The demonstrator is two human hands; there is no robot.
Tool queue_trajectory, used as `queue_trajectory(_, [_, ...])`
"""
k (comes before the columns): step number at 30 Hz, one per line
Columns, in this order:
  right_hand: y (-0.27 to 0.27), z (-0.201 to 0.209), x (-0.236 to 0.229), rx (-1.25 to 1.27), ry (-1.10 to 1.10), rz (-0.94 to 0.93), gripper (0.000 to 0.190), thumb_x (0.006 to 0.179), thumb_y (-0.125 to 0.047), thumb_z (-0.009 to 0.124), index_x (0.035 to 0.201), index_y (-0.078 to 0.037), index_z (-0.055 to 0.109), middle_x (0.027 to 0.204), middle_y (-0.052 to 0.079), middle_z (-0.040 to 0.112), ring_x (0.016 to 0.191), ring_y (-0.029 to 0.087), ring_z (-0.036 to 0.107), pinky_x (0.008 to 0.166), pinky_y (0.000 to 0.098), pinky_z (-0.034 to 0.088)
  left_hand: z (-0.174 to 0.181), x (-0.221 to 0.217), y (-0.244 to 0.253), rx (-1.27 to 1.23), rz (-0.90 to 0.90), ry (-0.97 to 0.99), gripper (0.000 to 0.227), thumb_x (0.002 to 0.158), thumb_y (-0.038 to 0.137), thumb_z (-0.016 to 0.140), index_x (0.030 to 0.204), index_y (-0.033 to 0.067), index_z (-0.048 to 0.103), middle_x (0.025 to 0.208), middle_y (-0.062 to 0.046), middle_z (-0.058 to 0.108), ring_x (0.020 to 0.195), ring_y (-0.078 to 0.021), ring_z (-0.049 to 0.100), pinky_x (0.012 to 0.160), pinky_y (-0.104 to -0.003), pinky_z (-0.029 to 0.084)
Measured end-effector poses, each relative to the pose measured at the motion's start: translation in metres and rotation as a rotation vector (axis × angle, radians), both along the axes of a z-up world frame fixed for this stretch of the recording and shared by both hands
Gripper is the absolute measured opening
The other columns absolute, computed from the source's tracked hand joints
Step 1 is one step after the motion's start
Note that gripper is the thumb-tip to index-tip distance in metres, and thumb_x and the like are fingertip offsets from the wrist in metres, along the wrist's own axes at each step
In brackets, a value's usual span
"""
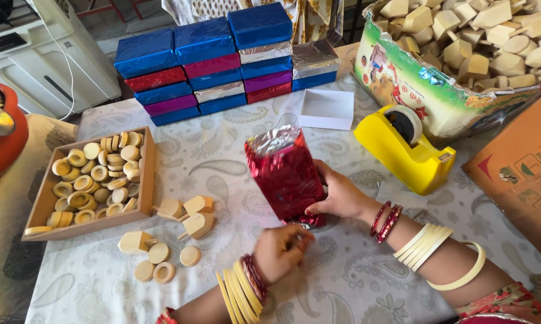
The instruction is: The recorder is wrapping small boxes with decorative shiny paper and securing them with tape.
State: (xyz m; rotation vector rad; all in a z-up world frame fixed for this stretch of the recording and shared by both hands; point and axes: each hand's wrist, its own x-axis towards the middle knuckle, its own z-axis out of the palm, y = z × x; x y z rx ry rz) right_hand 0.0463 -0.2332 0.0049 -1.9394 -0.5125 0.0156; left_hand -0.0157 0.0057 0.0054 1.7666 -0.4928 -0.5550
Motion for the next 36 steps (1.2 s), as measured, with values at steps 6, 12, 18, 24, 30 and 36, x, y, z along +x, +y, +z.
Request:
queue_trajectory(6, [0.008,-0.013,-0.004,-0.073,0.115,-0.035,0.079,0.064,-0.015,0.087,0.137,-0.014,0.056,0.134,0.007,0.07,0.128,0.022,0.064,0.108,0.0351,0.05,0.032,0.025,0.019,-0.053,0.583,-1.226,0.052,0.086,0.015,0.078,0.128,-0.0015,0.052,0.117,-0.022,0.06,0.109,-0.0332,0.057,0.094,-0.044,0.046])
queue_trajectory(12, [0.012,-0.006,-0.006,-0.325,-0.214,0.016,0.061,0.074,-0.027,0.09,0.13,-0.018,0.067,0.138,0.006,0.067,0.133,0.026,0.058,0.112,0.0401,0.044,0.003,0.041,0.021,-0.102,0.399,-1.089,0.082,0.075,0.021,0.084,0.14,-0.0066,0.042,0.134,-0.029,0.053,0.126,-0.0435,0.051,0.109,-0.048,0.039])
queue_trajectory(18, [-0.007,0.004,-0.006,0.113,-0.183,0.271,0.096,0.075,-0.041,0.09,0.15,-0.007,0.04,0.155,0.016,0.043,0.147,0.029,0.031,0.12,0.0448,0.023,-0.005,0.043,0.02,-0.154,0.276,-0.737,0.067,0.086,0.007,0.077,0.145,-0.0008,0.046,0.129,-0.018,0.066,0.124,-0.0314,0.063,0.109,-0.039,0.047])
queue_trajectory(24, [0.002,0.014,-0.024,0.443,-0.002,0.158,0.097,0.085,-0.044,0.081,0.159,-0.002,0.035,0.155,0.014,0.049,0.15,0.024,0.038,0.125,0.0418,0.026,0.002,0.05,0.019,-0.242,0.221,-0.594,0.065,0.088,0.0,0.075,0.146,0.0011,0.047,0.128,-0.013,0.068,0.123,-0.0236,0.064,0.11,-0.035,0.046])
queue_trajectory(30, [0.026,0.036,-0.045,0.499,-0.025,0.246,0.11,0.084,-0.04,0.086,0.162,-0.008,0.015,0.156,0.013,0.043,0.147,0.024,0.04,0.122,0.0431,0.032,0.018,0.039,0.011,-0.328,0.232,-0.67,0.071,0.084,-0.001,0.073,0.147,-0.0007,0.04,0.138,-0.015,0.059,0.131,-0.0231,0.055,0.113,-0.038,0.042])
queue_trajectory(36, [0.032,0.032,-0.051,0.639,0.008,0.305,0.112,0.084,-0.028,0.086,0.166,-0.01,0.011,0.157,0.011,0.043,0.146,0.022,0.042,0.122,0.0404,0.035,0.011,0.034,0.003,-0.531,0.24,-0.364,0.06,0.092,0.001,0.075,0.144,0.0025,0.046,0.134,-0.012,0.063,0.126,-0.0192,0.061,0.108,-0.036,0.051])
